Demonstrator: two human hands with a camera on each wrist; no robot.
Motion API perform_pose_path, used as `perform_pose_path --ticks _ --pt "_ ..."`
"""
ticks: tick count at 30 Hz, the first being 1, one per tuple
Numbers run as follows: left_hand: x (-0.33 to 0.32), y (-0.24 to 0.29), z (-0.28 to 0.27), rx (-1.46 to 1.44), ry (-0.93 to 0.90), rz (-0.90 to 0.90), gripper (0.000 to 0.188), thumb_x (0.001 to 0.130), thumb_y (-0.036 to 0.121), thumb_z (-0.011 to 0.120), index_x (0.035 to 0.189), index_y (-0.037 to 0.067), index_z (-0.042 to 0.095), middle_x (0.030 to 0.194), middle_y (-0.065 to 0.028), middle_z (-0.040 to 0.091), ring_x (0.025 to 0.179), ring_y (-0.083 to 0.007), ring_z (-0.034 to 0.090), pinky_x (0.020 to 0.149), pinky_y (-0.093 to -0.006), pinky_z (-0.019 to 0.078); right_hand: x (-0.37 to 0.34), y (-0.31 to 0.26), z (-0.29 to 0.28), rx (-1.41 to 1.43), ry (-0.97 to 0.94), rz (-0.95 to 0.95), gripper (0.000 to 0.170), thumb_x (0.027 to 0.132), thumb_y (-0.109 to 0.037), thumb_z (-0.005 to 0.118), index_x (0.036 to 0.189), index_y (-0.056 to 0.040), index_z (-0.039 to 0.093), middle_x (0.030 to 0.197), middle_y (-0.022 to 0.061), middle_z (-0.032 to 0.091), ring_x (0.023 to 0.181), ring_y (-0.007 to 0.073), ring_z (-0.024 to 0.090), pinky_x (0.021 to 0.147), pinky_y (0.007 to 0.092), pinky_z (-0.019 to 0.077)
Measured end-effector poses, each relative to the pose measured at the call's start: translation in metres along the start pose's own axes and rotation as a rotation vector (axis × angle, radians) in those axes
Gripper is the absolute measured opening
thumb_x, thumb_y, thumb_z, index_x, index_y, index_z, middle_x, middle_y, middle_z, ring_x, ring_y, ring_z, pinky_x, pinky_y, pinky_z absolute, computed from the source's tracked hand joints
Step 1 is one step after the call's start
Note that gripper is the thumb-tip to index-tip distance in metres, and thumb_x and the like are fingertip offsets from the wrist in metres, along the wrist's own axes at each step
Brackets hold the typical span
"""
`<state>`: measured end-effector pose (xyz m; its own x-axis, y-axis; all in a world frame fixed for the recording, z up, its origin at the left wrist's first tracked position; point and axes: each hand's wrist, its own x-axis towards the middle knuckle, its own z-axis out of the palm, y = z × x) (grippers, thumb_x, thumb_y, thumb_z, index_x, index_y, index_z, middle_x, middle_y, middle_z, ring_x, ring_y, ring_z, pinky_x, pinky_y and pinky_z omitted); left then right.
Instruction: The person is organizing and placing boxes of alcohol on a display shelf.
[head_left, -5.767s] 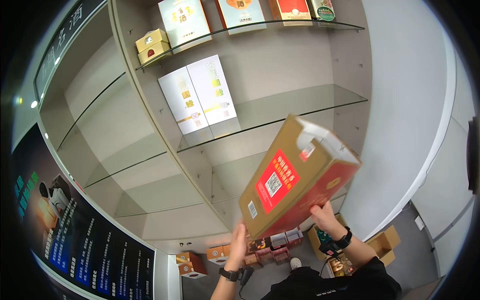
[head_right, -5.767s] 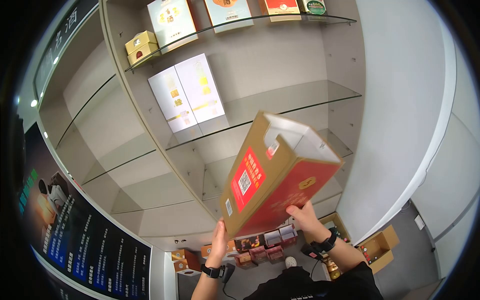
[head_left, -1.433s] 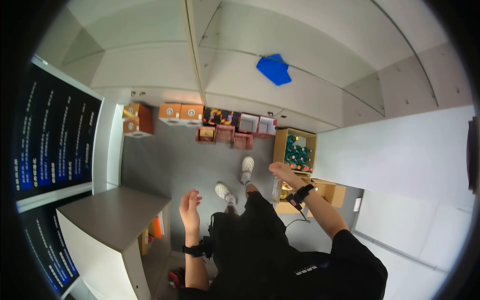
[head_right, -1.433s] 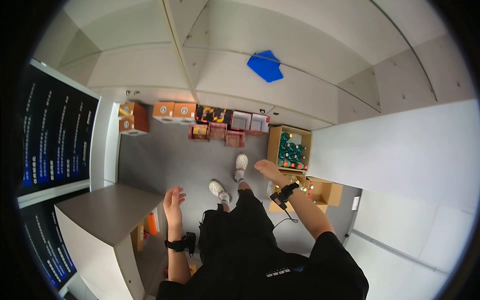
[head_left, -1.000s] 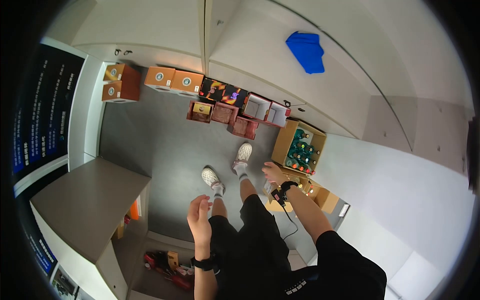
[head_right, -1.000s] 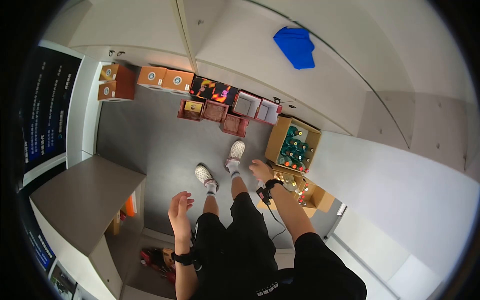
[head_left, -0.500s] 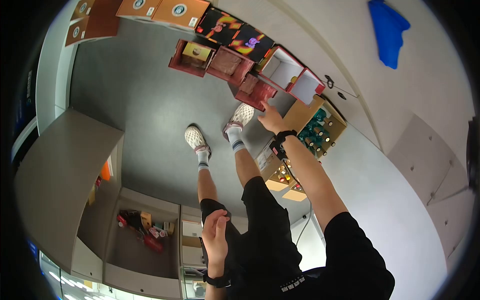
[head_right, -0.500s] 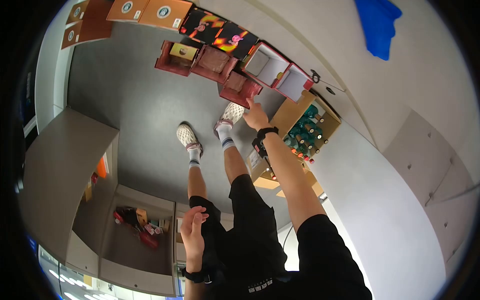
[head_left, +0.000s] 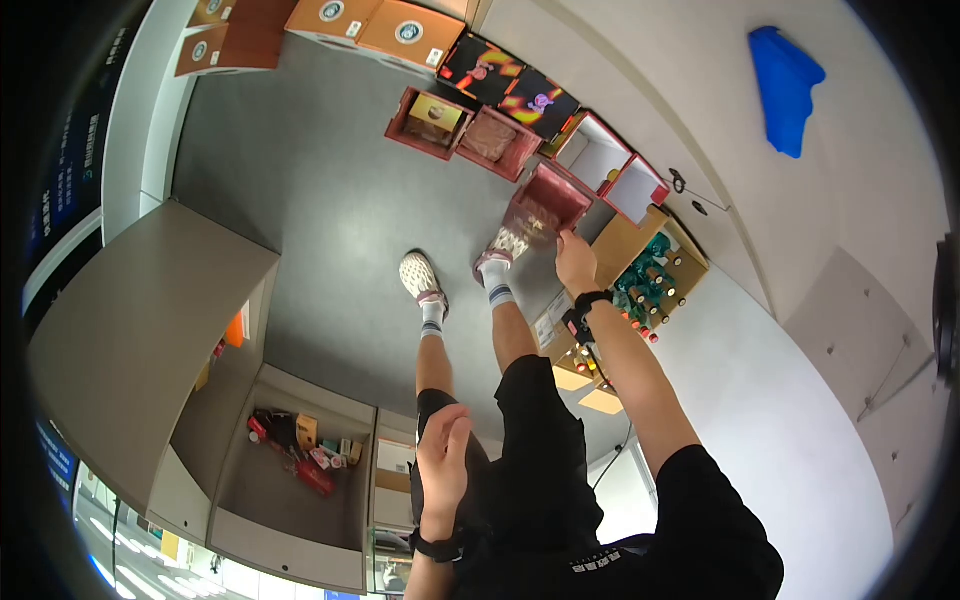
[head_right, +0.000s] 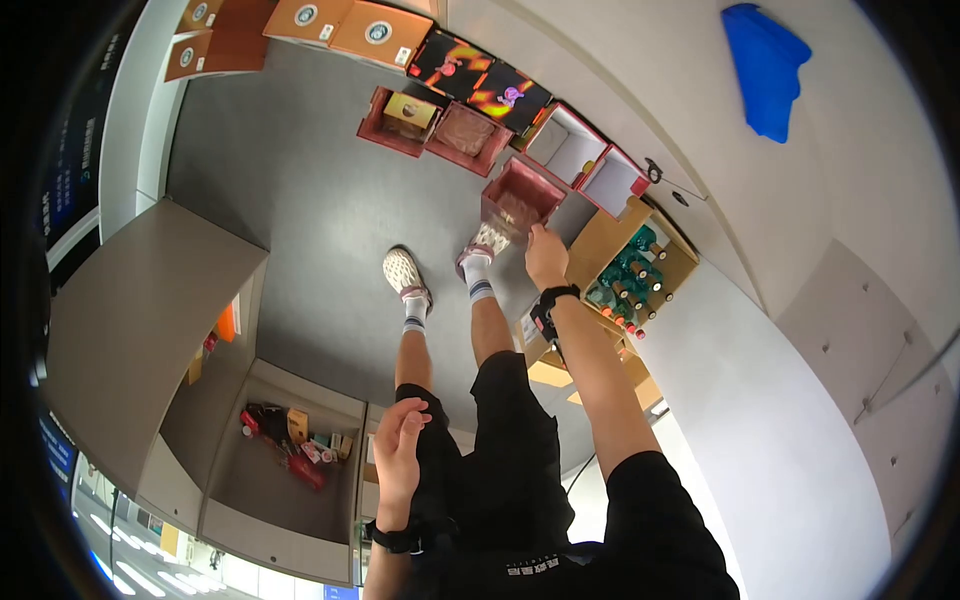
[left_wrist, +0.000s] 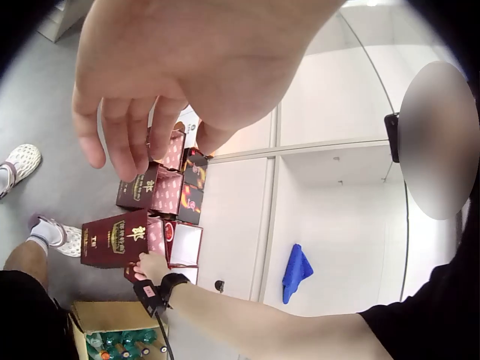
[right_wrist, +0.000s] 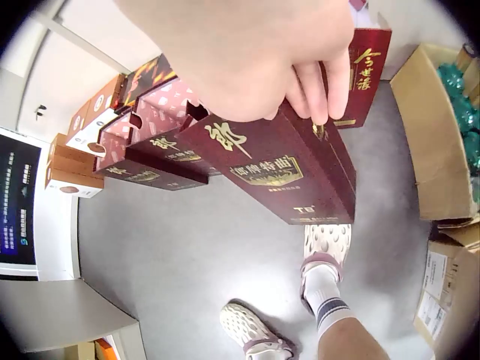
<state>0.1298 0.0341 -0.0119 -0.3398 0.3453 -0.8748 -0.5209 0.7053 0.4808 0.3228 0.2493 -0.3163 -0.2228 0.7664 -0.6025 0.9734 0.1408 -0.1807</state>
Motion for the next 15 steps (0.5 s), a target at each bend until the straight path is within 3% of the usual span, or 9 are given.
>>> perform_pose_path --ticks 9,15 --pt "-0.024 0.023 -0.044 0.033 -0.059 0.175 0.024 0.097 0.016 0.058 0.112 -0.003 0.061 0.102 -0.0085 0.066 0.095 -0.0136 0.061 0.086 -0.026 0.0468 -0.116 -0.014 -0.038 0.115 0.1 0.043 0.016 0.094 -0.021 0.05 0.1 -0.0082 0.059 0.1 0.0182 0.062 0.093 0.0399 0.06 0.077 0.0502 0.0493" --pt "-0.053 0.056 -0.097 0.077 -0.081 0.387 0.025 0.097 0.017 0.058 0.113 -0.002 0.061 0.102 -0.0099 0.068 0.096 -0.0149 0.063 0.087 -0.028 0.0479 -0.196 -0.04 -0.065 0.218 0.257 -0.009 0.017 0.093 -0.018 0.051 0.102 -0.0064 0.059 0.099 0.0183 0.062 0.094 0.0403 0.06 0.078 0.05 0.0486"
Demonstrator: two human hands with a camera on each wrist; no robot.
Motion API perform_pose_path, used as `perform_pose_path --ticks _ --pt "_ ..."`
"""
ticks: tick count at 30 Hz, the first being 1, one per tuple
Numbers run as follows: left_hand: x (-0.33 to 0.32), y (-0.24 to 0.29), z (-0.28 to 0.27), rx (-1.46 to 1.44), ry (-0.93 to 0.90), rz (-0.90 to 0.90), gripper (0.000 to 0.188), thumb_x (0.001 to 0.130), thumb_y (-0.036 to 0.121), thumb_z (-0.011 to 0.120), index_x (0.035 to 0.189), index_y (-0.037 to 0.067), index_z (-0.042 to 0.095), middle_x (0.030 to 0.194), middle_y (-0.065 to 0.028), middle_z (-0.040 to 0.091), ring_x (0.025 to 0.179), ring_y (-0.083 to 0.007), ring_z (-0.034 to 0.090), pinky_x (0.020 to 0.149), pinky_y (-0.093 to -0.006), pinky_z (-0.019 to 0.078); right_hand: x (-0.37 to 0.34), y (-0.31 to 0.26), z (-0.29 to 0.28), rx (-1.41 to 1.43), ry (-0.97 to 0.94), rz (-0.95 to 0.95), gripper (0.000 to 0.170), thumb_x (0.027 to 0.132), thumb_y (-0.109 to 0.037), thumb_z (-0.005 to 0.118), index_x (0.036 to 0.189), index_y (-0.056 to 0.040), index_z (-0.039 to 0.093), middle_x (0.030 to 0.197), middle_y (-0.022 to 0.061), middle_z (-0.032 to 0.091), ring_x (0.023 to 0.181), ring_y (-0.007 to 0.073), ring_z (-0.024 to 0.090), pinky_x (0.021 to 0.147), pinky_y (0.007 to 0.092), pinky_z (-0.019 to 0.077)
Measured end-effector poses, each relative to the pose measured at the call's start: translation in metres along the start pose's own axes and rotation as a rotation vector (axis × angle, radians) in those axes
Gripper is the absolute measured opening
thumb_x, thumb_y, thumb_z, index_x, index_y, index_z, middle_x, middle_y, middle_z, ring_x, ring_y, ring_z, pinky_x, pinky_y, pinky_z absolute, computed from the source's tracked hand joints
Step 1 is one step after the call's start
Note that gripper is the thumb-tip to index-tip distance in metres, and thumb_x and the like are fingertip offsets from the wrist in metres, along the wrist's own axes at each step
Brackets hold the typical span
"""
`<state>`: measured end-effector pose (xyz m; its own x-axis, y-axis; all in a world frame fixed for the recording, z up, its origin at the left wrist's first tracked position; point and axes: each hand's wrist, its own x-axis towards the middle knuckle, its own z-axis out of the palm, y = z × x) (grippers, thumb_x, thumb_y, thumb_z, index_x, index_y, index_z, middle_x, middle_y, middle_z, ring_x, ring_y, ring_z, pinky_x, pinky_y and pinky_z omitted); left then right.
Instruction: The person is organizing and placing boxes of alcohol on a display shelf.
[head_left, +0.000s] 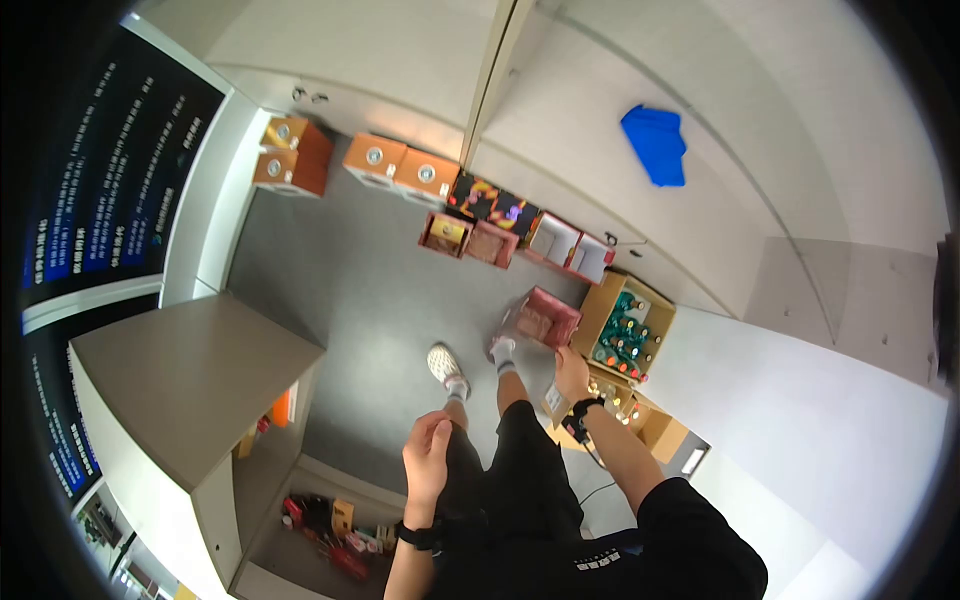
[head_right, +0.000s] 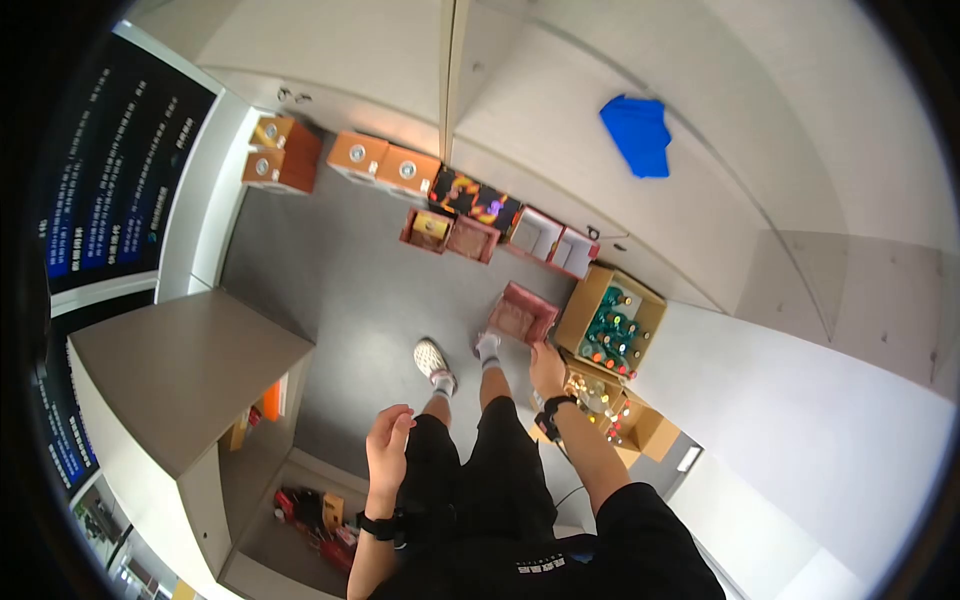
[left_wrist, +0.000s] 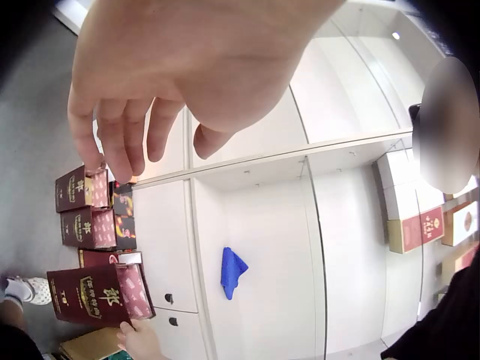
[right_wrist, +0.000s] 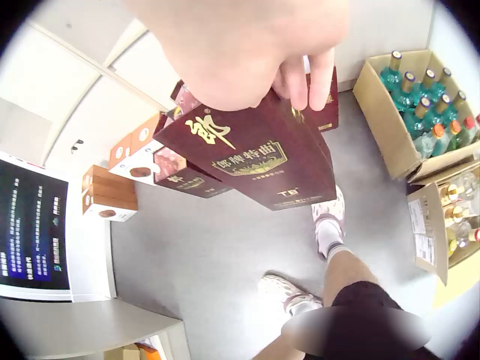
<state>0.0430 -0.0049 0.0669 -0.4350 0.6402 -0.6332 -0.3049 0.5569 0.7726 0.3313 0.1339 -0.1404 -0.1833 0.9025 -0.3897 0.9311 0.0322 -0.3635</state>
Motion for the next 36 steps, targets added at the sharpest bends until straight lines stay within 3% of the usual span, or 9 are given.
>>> perform_pose_path --ticks 9,14,17,20,24,27,30,33,36 --pt "-0.019 0.06 -0.046 0.08 -0.058 0.251 0.032 0.094 0.022 0.063 0.114 -0.002 0.061 0.104 -0.0123 0.068 0.097 -0.0188 0.064 0.084 -0.0314 0.0503 -0.069 -0.096 -0.114 0.214 0.209 0.017 0.019 0.092 -0.014 0.053 0.104 -0.001 0.06 0.099 0.0225 0.065 0.095 0.044 0.059 0.081 0.0479 0.0475" --pt "-0.012 0.086 -0.046 0.248 -0.179 0.367 0.047 0.087 0.028 0.071 0.121 -0.002 0.057 0.114 -0.0157 0.064 0.102 -0.0213 0.063 0.083 -0.0327 0.0501 -0.113 -0.127 -0.199 0.4 0.17 -0.11 0.02 0.091 -0.016 0.056 0.104 -0.0016 0.06 0.097 0.0197 0.064 0.091 0.0389 0.062 0.078 0.0434 0.0489" --pt "-0.015 0.111 -0.039 0.468 -0.294 0.464 0.077 0.074 0.038 0.081 0.133 -0.001 0.05 0.132 -0.0238 0.052 0.119 -0.0338 0.053 0.097 -0.0423 0.0451 -0.144 -0.152 -0.249 0.477 0.181 -0.096 0.021 0.092 -0.019 0.058 0.106 -0.0021 0.059 0.091 0.0173 0.064 0.084 0.0317 0.063 0.074 0.0372 0.0482" --pt "-0.01 0.115 -0.034 0.596 -0.353 0.684 0.108 0.065 0.045 0.086 0.147 0.004 0.03 0.148 -0.0294 0.03 0.134 -0.0416 0.036 0.106 -0.048 0.0365 -0.162 -0.16 -0.279 0.575 0.239 -0.153 0.021 0.094 -0.02 0.059 0.106 -0.0024 0.06 0.085 0.0144 0.062 0.077 0.0233 0.059 0.072 0.0322 0.0466" --pt "-0.013 0.133 -0.035 0.739 -0.455 0.644 0.139 0.053 0.047 0.092 0.155 0.014 0.003 0.154 -0.0321 0.005 0.143 -0.0445 0.02 0.112 -0.0472 0.0304 -0.189 -0.177 -0.33 0.675 0.203 -0.141 0.017 0.094 -0.015 0.06 0.105 -0.0023 0.06 0.082 0.0061 0.06 0.073 0.0136 0.052 0.069 0.0283 0.0452" --pt "-0.018 0.146 -0.036 0.584 -0.56 0.665 0.142 0.051 0.044 0.093 0.154 0.014 0.0 0.156 -0.0285 0.004 0.144 -0.0405 0.02 0.113 -0.0455 0.0314 -0.191 -0.18 -0.35 0.693 0.262 -0.328 0.015 0.094 -0.013 0.06 0.105 -0.0028 0.06 0.082 0.004 0.059 0.074 0.0106 0.051 0.069 0.0274 0.0448" --pt "-0.03 0.167 -0.027 0.458 -0.695 0.66 0.145 0.049 0.035 0.096 0.154 0.01 -0.001 0.157 -0.0262 0.005 0.146 -0.0355 0.014 0.113 -0.0451 0.0323 -0.204 -0.2 -0.376 0.594 0.267 -0.426 0.014 0.094 -0.011 0.058 0.105 -0.0026 0.059 0.084 0.0067 0.059 0.074 0.0144 0.054 0.069 0.0284 0.0452" --pt "-0.04 0.183 -0.019 0.563 -0.683 0.757 0.145 0.05 0.038 0.095 0.154 0.013 -0.002 0.16 -0.0193 0.004 0.145 -0.0337 0.02 0.113 -0.0435 0.0323 -0.216 -0.228 -0.397 0.463 0.27 -0.558 0.013 0.093 -0.009 0.056 0.105 -0.0031 0.059 0.089 0.0094 0.061 0.076 0.0208 0.058 0.07 0.0315 0.0469" --pt "-0.038 0.182 -0.012 0.658 -0.625 0.949 0.145 0.05 0.035 0.095 0.153 0.008 -0.003 0.158 -0.0222 0.008 0.145 -0.0358 0.022 0.113 -0.0425 0.0332 -0.22 -0.24 -0.408 0.385 0.274 -0.65 0.014 0.093 -0.008 0.055 0.105 -0.0038 0.058 0.093 0.0114 0.062 0.08 0.0265 0.06 0.072 0.035 0.0483"
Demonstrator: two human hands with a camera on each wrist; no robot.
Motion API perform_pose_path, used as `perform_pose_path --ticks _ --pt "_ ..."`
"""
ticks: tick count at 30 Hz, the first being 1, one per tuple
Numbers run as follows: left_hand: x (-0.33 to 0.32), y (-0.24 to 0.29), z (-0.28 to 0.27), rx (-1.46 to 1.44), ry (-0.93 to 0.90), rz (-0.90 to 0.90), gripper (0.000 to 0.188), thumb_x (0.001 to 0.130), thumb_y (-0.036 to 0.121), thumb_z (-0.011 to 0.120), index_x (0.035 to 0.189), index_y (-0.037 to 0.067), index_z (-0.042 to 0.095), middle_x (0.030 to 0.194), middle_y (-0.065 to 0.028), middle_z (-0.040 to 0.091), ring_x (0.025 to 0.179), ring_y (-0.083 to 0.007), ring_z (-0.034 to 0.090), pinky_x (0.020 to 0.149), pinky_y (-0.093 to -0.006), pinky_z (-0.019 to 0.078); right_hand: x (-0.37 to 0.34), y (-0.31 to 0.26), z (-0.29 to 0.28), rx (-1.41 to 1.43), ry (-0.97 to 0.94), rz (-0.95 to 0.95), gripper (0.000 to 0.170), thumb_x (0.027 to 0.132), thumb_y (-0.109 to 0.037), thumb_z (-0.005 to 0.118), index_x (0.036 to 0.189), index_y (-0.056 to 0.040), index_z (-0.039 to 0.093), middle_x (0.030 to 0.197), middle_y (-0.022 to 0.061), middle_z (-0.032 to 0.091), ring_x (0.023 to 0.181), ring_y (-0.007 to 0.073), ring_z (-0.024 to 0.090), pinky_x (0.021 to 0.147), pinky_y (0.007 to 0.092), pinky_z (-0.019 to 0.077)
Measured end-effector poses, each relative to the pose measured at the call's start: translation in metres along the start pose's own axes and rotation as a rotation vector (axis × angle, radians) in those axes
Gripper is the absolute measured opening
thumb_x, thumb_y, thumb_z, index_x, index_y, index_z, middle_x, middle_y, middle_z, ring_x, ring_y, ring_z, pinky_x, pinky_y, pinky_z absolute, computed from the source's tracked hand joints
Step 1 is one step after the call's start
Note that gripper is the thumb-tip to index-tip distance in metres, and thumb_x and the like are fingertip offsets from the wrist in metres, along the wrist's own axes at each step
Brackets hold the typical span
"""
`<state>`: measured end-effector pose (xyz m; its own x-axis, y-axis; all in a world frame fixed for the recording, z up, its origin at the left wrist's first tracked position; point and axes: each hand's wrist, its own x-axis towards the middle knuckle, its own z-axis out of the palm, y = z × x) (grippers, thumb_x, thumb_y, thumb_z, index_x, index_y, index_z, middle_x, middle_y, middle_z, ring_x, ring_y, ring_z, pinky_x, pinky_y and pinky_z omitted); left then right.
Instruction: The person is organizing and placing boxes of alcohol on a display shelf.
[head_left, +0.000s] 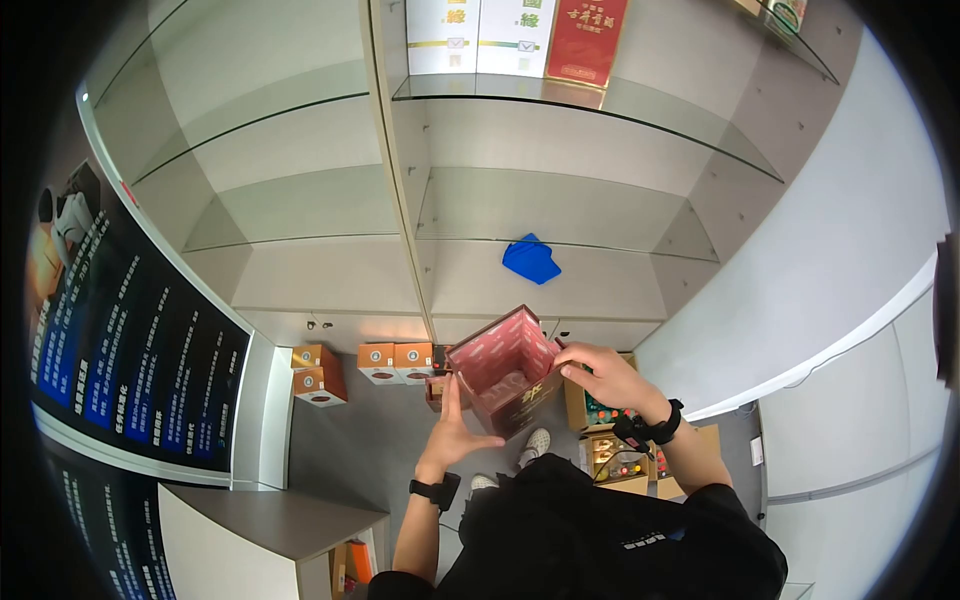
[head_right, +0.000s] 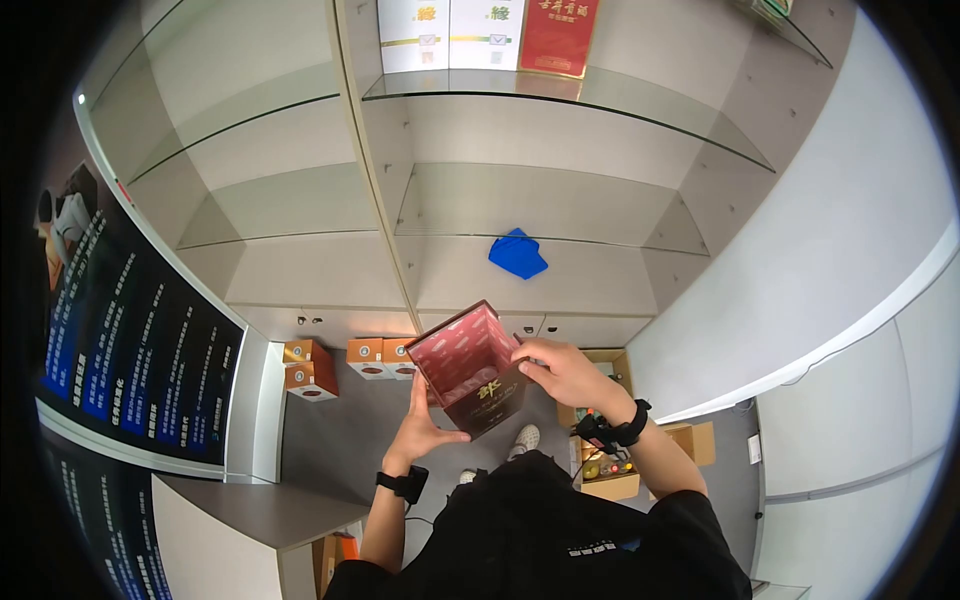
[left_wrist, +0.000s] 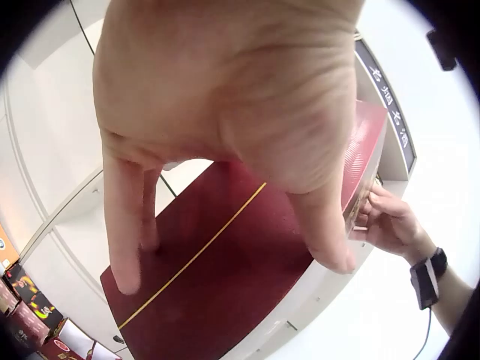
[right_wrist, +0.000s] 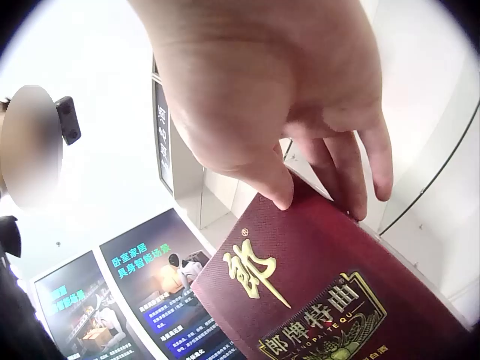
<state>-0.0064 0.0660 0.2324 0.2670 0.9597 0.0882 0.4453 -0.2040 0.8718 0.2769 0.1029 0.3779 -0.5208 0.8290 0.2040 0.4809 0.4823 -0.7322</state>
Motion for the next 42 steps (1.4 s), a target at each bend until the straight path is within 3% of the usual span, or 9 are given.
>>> perform_pose_path --ticks 7,8,11,14,17,21,33,38,42 --pt "0.004 0.025 -0.001 -0.273 0.021 0.113 0.136 0.059 0.022 0.092 0.152 0.001 -0.005 0.151 -0.0248 0.026 0.14 -0.0358 0.031 0.11 -0.0442 0.037 0.005 -0.02 -0.01 0.204 0.035 0.151 0.02 0.096 -0.009 0.052 0.115 -0.0061 0.059 0.104 0.0078 0.065 0.09 0.019 0.063 0.079 0.0338 0.0512" --pt "0.004 0.03 -0.001 -0.308 0.017 0.079 0.134 0.061 0.02 0.091 0.152 0.002 -0.006 0.15 -0.0244 0.027 0.139 -0.0348 0.032 0.109 -0.0447 0.0387 0.006 -0.017 -0.011 0.184 0.058 0.069 0.039 0.097 -0.012 0.056 0.135 -0.0096 0.049 0.116 0.0092 0.064 0.099 0.0181 0.063 0.086 0.0325 0.0511" --pt "0.006 0.028 0.0 -0.428 -0.012 -0.015 0.132 0.063 0.016 0.089 0.151 0.002 -0.008 0.148 -0.0237 0.03 0.138 -0.0336 0.034 0.105 -0.0447 0.0438 0.006 -0.016 -0.009 0.433 0.181 0.155 0.07 0.092 -0.018 0.066 0.151 -0.012 0.027 0.133 0.0161 0.054 0.118 0.0238 0.055 0.098 0.0361 0.0454" --pt "0.012 0.028 -0.003 -0.459 -0.037 -0.012 0.129 0.065 0.012 0.087 0.151 0.003 -0.009 0.148 -0.0229 0.03 0.137 -0.0336 0.034 0.102 -0.0442 0.0467 0.007 -0.004 -0.001 0.405 0.197 0.094 0.097 0.085 -0.024 0.075 0.155 -0.011 0.008 0.146 0.0195 0.038 0.135 0.0274 0.039 0.109 0.0402 0.0352" --pt "0.018 0.037 -0.008 -0.525 -0.072 0.014 0.126 0.068 0.008 0.084 0.152 0.005 -0.01 0.148 -0.0222 0.031 0.136 -0.033 0.037 0.101 -0.0443 0.0478 -0.001 0.008 0.016 0.532 0.113 0.096 0.103 0.081 -0.026 0.079 0.154 -0.0091 0.008 0.151 0.0168 0.03 0.142 0.0256 0.028 0.113 0.0413 0.0294" --pt "0.03 0.062 -0.017 -0.455 -0.161 0.085 0.124 0.069 0.003 0.082 0.153 0.009 -0.009 0.149 -0.022 0.03 0.13 -0.0309 0.044 0.099 -0.0442 0.0489 -0.011 0.02 0.025 0.511 0.001 0.174 0.099 0.081 -0.024 0.08 0.152 -0.0058 0.013 0.147 0.0121 0.036 0.135 0.0212 0.035 0.11 0.0389 0.0326" --pt "0.091 0.084 0.009 -0.512 -0.167 0.142 0.122 0.069 0.0 0.084 0.154 0.014 -0.003 0.15 -0.0207 0.029 0.128 -0.0304 0.045 0.095 -0.0402 0.0516 -0.037 0.076 -0.006 0.824 0.244 0.217 0.062 0.09 -0.018 0.069 0.14 -0.0014 0.035 0.13 0.0083 0.054 0.119 0.0155 0.05 0.102 0.0339 0.0419" --pt "0.126 0.09 0.026 -0.503 -0.013 0.085 0.07 0.099 0.031 0.051 0.154 0.01 0.013 0.149 -0.0216 0.031 0.129 -0.0329 0.043 0.102 -0.0456 0.0429 -0.043 0.093 -0.054 0.888 0.387 0.162 0.051 0.093 -0.019 0.067 0.135 -0.0003 0.044 0.127 0.0075 0.057 0.115 0.0154 0.053 0.099 0.0329 0.0433" --pt "0.172 0.099 0.036 -0.292 0.187 0.125 0.065 0.102 0.046 0.04 0.151 0.005 0.024 0.141 -0.0197 0.042 0.126 -0.0304 0.046 0.107 -0.0429 0.0354 -0.04 0.108 -0.119 0.912 0.473 0.038 0.055 0.091 -0.025 0.07 0.134 -0.0013 0.045 0.127 0.0072 0.057 0.115 0.0157 0.053 0.099 0.0334 0.0436"
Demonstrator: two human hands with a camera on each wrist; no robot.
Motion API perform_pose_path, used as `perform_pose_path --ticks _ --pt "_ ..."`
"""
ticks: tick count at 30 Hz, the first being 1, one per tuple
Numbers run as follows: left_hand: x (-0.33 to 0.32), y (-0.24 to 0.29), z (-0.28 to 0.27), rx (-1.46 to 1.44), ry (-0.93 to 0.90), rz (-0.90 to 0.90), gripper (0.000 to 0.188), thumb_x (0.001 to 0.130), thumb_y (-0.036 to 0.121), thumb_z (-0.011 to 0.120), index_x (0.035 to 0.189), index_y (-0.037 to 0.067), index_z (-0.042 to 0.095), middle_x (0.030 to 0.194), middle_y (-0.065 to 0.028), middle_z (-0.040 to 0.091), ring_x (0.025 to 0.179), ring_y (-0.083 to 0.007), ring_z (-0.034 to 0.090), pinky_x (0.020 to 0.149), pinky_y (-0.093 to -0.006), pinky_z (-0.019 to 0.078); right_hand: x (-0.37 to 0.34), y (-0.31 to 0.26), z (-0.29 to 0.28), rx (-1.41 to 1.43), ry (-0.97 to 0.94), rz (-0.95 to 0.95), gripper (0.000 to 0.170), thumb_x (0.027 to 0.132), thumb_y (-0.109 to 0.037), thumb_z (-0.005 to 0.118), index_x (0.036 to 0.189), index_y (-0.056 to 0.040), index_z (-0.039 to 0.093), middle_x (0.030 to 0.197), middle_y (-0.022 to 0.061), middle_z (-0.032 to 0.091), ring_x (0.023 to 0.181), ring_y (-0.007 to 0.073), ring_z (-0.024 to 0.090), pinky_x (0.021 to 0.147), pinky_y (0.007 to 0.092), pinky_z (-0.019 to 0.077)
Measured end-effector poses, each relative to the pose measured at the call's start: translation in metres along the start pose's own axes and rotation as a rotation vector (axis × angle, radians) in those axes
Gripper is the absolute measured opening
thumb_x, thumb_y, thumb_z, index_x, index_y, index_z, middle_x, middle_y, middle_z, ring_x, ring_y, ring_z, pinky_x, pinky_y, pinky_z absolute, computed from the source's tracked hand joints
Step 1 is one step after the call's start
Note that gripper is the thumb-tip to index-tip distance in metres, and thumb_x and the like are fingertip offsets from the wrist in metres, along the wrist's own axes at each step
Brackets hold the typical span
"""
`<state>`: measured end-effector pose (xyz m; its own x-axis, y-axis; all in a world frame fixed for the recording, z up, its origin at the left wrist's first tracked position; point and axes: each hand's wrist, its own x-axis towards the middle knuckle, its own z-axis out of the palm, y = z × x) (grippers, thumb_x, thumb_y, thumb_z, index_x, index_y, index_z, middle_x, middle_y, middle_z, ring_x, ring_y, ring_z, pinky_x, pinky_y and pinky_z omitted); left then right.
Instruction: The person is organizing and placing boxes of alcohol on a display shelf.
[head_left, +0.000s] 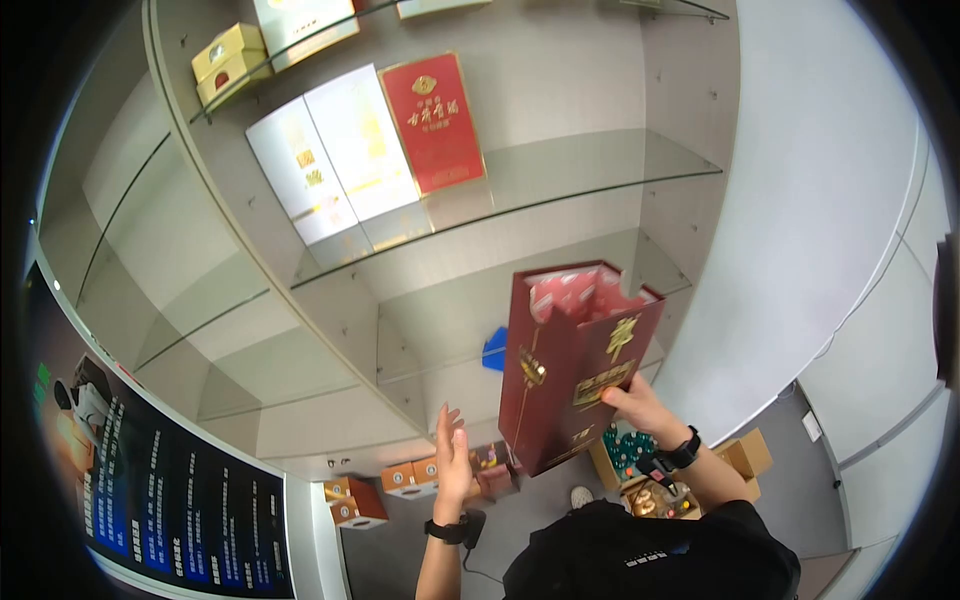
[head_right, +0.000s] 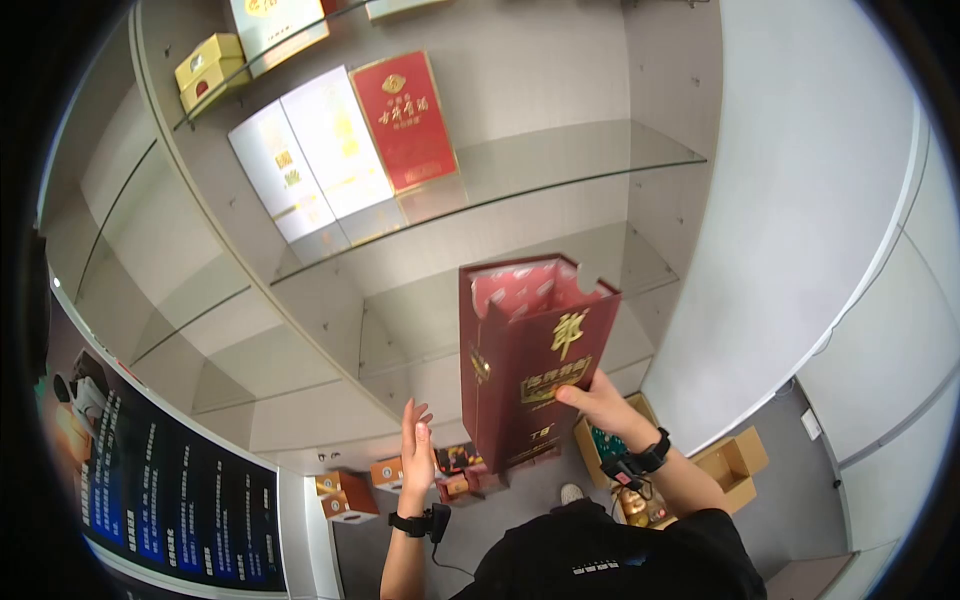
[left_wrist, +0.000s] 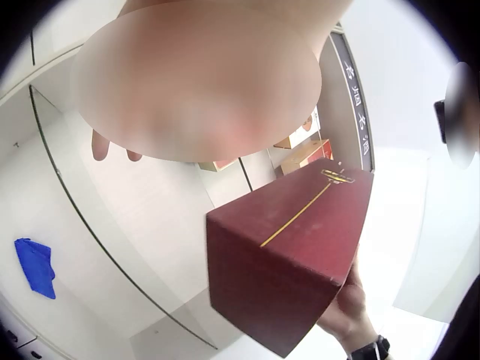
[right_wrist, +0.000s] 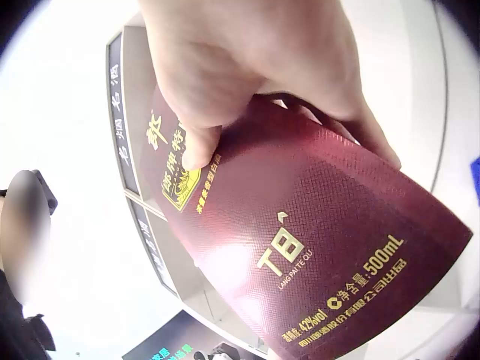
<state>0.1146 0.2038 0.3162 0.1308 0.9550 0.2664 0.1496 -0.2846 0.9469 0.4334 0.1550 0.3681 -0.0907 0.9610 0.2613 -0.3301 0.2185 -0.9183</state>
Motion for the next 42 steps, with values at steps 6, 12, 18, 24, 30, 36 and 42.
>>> perform_pose_path --ticks 6,12,18,24,30,36,42 --pt "0.051 0.01 0.039 -0.031 0.129 0.061 0.059 0.103 0.038 0.043 0.147 0.002 0.03 0.137 -0.0194 0.047 0.125 -0.0293 0.048 0.107 -0.0404 0.0351 0.055 -0.122 -0.045 0.004 -0.038 -0.281 0.064 0.089 -0.039 0.069 0.136 -0.006 0.043 0.133 0.0049 0.055 0.123 0.0178 0.052 0.104 0.0364 0.0414" --pt "0.068 0.017 0.062 -0.075 0.221 0.04 0.051 0.102 0.025 0.047 0.145 0.001 0.034 0.136 -0.0209 0.049 0.126 -0.0289 0.048 0.108 -0.0402 0.0357 0.13 -0.227 -0.053 -0.093 -0.067 -0.355 0.055 0.097 -0.037 0.057 0.14 -0.0066 0.04 0.137 0.0053 0.051 0.125 0.0178 0.049 0.106 0.0374 0.0409" --pt "0.067 0.018 0.068 -0.1 0.287 0.02 0.05 0.101 0.025 0.047 0.144 0.002 0.035 0.135 -0.0204 0.05 0.126 -0.0285 0.048 0.107 -0.0403 0.0358 0.2 -0.261 -0.054 -0.279 -0.03 -0.237 0.06 0.096 -0.042 0.058 0.14 -0.0051 0.039 0.134 0.0087 0.052 0.123 0.0187 0.051 0.102 0.0361 0.0434" --pt "0.066 0.04 0.068 -0.089 0.37 0.035 0.05 0.101 0.026 0.047 0.143 0.0 0.037 0.133 -0.02 0.051 0.123 -0.0279 0.049 0.105 -0.0394 0.0371 0.273 -0.238 -0.077 -0.36 -0.152 -0.293 0.061 0.095 -0.04 0.061 0.139 -0.004 0.039 0.133 0.0098 0.052 0.123 0.0195 0.05 0.103 0.0361 0.0428" --pt "0.055 0.031 0.061 -0.061 0.444 0.025 0.051 0.101 0.029 0.047 0.141 0.0 0.038 0.131 -0.018 0.052 0.118 -0.0268 0.051 0.103 -0.0388 0.0385 0.325 -0.226 -0.081 -0.465 -0.134 -0.34 0.069 0.093 -0.041 0.063 0.142 -0.005 0.032 0.137 0.0125 0.049 0.129 0.0221 0.046 0.106 0.0385 0.0394" --pt "0.056 0.028 0.067 -0.073 0.471 -0.016 0.05 0.101 0.026 0.048 0.14 -0.002 0.039 0.13 -0.0189 0.052 0.117 -0.0262 0.052 0.102 -0.0379 0.0389 0.373 -0.214 -0.09 -0.477 -0.153 -0.367 0.072 0.093 -0.041 0.064 0.144 -0.005 0.028 0.138 0.013 0.047 0.13 0.0228 0.045 0.107 0.0389 0.0386" --pt "0.064 0.015 0.08 -0.069 0.454 -0.031 0.051 0.101 0.027 0.049 0.14 -0.002 0.039 0.13 -0.0185 0.052 0.116 -0.0259 0.053 0.101 -0.0369 0.0402 0.409 -0.206 -0.1 -0.477 -0.181 -0.395 0.074 0.092 -0.04 0.065 0.145 -0.0058 0.027 0.139 0.0133 0.047 0.13 0.023 0.044 0.107 0.0396 0.0383"
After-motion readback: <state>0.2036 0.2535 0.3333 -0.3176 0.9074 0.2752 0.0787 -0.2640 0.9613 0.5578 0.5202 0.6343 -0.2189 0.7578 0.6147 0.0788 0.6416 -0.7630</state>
